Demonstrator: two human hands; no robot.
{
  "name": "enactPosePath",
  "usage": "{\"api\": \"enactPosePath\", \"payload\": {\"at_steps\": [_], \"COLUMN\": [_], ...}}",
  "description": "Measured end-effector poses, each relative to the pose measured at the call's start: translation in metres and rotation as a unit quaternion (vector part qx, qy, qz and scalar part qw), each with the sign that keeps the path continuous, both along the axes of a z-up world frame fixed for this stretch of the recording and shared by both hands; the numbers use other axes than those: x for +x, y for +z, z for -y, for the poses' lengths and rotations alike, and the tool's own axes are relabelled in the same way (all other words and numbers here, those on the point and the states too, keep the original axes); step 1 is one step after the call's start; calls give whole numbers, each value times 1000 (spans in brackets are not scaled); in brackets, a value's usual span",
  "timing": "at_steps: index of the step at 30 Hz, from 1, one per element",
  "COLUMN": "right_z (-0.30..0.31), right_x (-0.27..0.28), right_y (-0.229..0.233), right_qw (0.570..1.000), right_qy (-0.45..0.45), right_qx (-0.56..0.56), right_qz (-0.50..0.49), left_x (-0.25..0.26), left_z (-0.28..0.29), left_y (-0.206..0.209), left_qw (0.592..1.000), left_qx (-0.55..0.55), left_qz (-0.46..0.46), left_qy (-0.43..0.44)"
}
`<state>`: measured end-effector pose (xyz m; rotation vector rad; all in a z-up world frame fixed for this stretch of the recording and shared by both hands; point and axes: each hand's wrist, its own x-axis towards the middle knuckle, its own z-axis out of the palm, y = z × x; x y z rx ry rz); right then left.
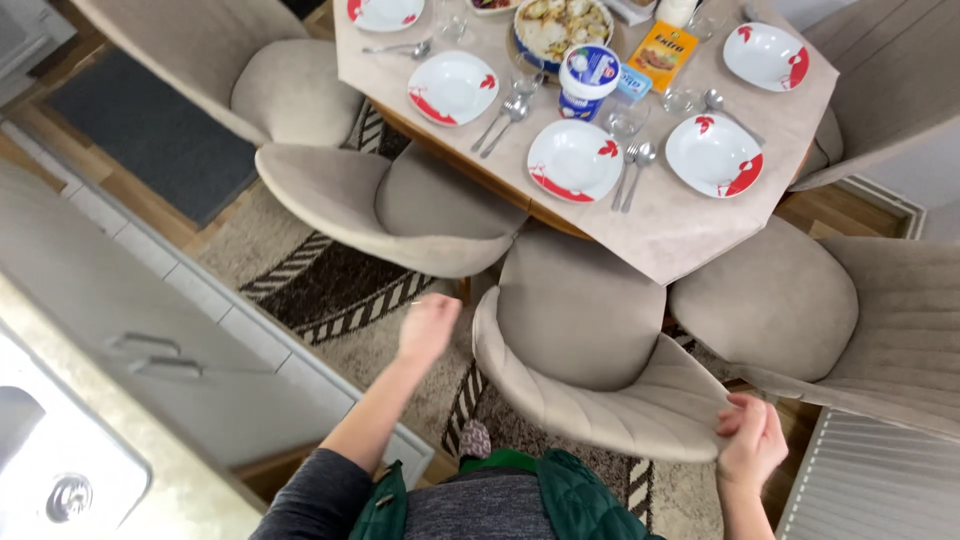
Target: Arranging chairs around a dining table and retrieving a container from the refrigerator
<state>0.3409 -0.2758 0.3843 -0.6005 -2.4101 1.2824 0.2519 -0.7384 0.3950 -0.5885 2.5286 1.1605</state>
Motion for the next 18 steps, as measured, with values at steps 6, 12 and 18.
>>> {"api": "enactPosePath", "payload": {"at_steps": [6,12,18], "right_z": [11,4,33], "right_x": [3,16,28], "right_y": [3,-16,5], "right_qw": [996,987,940], "right_qy": [-66,-137,-291], "right_qx": [-24,-67,-162], "right_qz": [-59,-57,-74], "left_x": [-13,-30,-40], "left_z": [12,-31,-30], "left_y": [50,-145,-193], "left_qw": [958,907,822], "left_qx": [1,230,232], "left_qz": [270,351,520], "left_qy": [-99,-3,-27]}}
